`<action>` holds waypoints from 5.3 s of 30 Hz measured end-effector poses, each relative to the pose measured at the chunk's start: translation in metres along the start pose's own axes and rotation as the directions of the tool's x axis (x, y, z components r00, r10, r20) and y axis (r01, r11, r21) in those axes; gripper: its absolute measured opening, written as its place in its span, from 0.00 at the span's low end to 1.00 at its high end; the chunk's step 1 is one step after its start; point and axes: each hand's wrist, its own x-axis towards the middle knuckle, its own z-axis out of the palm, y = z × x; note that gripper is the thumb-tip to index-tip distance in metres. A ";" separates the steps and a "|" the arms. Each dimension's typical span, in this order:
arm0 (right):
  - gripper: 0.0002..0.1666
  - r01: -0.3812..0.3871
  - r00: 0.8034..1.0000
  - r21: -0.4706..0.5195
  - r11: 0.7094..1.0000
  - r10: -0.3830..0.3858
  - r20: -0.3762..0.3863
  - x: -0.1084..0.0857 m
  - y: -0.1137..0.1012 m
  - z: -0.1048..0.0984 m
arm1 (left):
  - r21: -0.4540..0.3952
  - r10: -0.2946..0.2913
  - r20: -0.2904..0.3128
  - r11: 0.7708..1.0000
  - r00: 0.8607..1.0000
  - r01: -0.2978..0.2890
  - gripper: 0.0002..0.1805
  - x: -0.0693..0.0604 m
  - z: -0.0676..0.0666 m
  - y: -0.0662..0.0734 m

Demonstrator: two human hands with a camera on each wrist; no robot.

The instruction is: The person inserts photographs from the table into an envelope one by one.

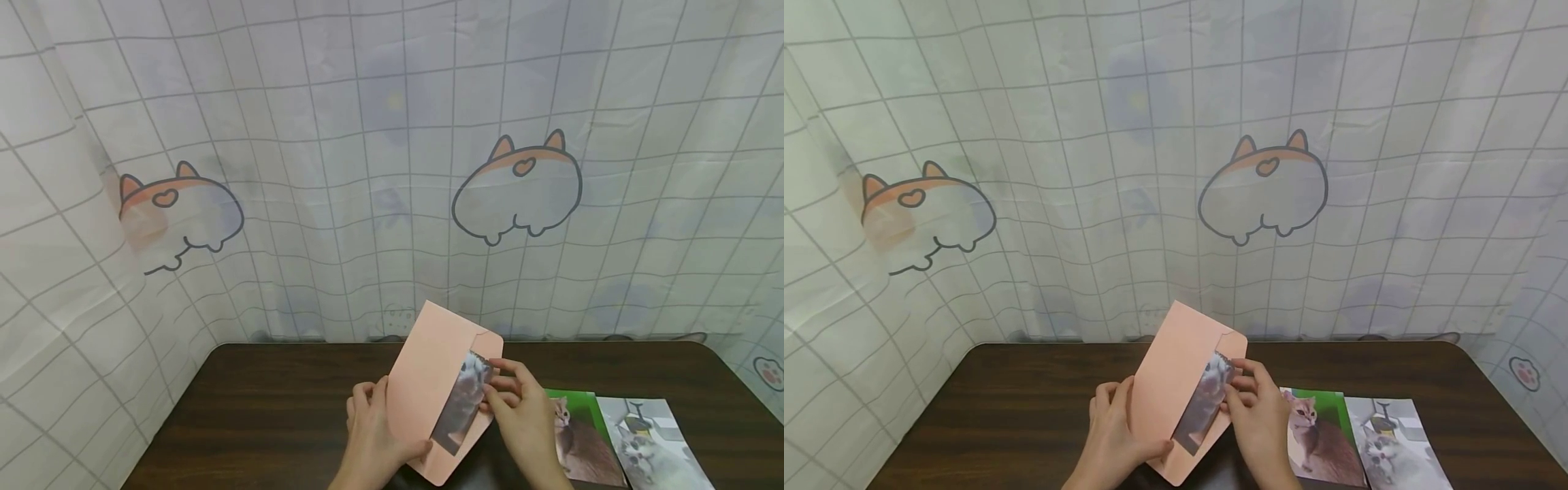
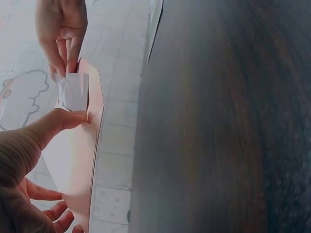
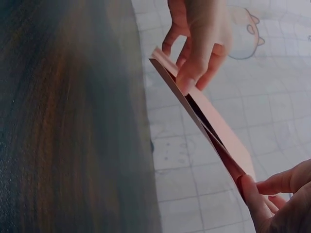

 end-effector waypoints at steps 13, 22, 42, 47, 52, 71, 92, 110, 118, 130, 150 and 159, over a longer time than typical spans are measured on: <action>0.25 -0.017 1.000 0.071 0.997 0.017 0.001 -0.001 0.001 0.003 | -0.017 0.017 -0.011 1.000 1.000 -0.017 0.60 -0.005 0.004 0.006; 0.25 0.015 1.000 0.107 0.994 -0.015 -0.005 -0.002 0.003 0.005 | -0.054 0.034 -0.013 0.998 0.999 -0.034 0.60 -0.008 0.006 0.010; 0.26 -0.048 0.999 0.151 0.987 0.050 -0.010 -0.002 0.002 0.006 | -0.079 0.035 0.015 0.996 0.999 -0.033 0.59 -0.011 0.006 0.016; 0.26 -0.047 0.999 0.159 0.986 0.049 -0.003 -0.001 0.003 0.005 | -0.085 0.036 0.016 0.996 0.999 -0.035 0.59 -0.011 0.007 0.017; 0.27 -0.052 0.999 0.145 0.988 0.051 0.010 0.002 0.006 0.004 | -0.081 0.032 0.028 0.996 0.999 -0.030 0.60 -0.011 0.006 0.016; 0.28 -0.058 0.998 0.140 0.988 0.059 -0.004 0.000 0.003 0.004 | -0.064 0.046 0.014 0.997 0.999 -0.045 0.59 -0.012 0.006 0.017; 0.23 0.083 0.997 0.106 0.991 -0.083 -0.005 0.001 -0.004 -0.006 | 0.007 0.029 0.016 1.000 0.999 -0.029 0.59 -0.006 0.002 0.007; 0.19 0.192 0.981 -0.029 0.981 -0.193 -0.024 0.009 -0.008 -0.023 | 0.021 0.054 0.087 0.998 0.995 -0.056 0.60 -0.004 -0.004 -0.002; 0.17 0.227 0.970 -0.170 0.959 -0.238 -0.043 0.012 -0.004 -0.034 | 0.037 0.038 0.057 0.999 0.998 -0.040 0.60 -0.005 -0.008 -0.008; 0.16 0.219 0.968 -0.293 0.931 -0.245 -0.055 0.017 0.002 -0.047 | 0.043 -0.017 0.025 0.999 1.000 0.016 0.62 -0.005 -0.014 -0.013; 0.16 0.254 0.957 -0.374 0.892 -0.286 -0.034 0.029 0.014 -0.066 | 0.058 -0.051 -0.028 0.997 0.998 0.053 0.62 -0.002 -0.027 -0.018; 0.16 0.240 0.956 -0.431 0.870 -0.289 -0.053 0.037 0.021 -0.078 | 0.059 -0.034 -0.048 0.998 0.998 0.037 0.60 -0.004 -0.025 -0.020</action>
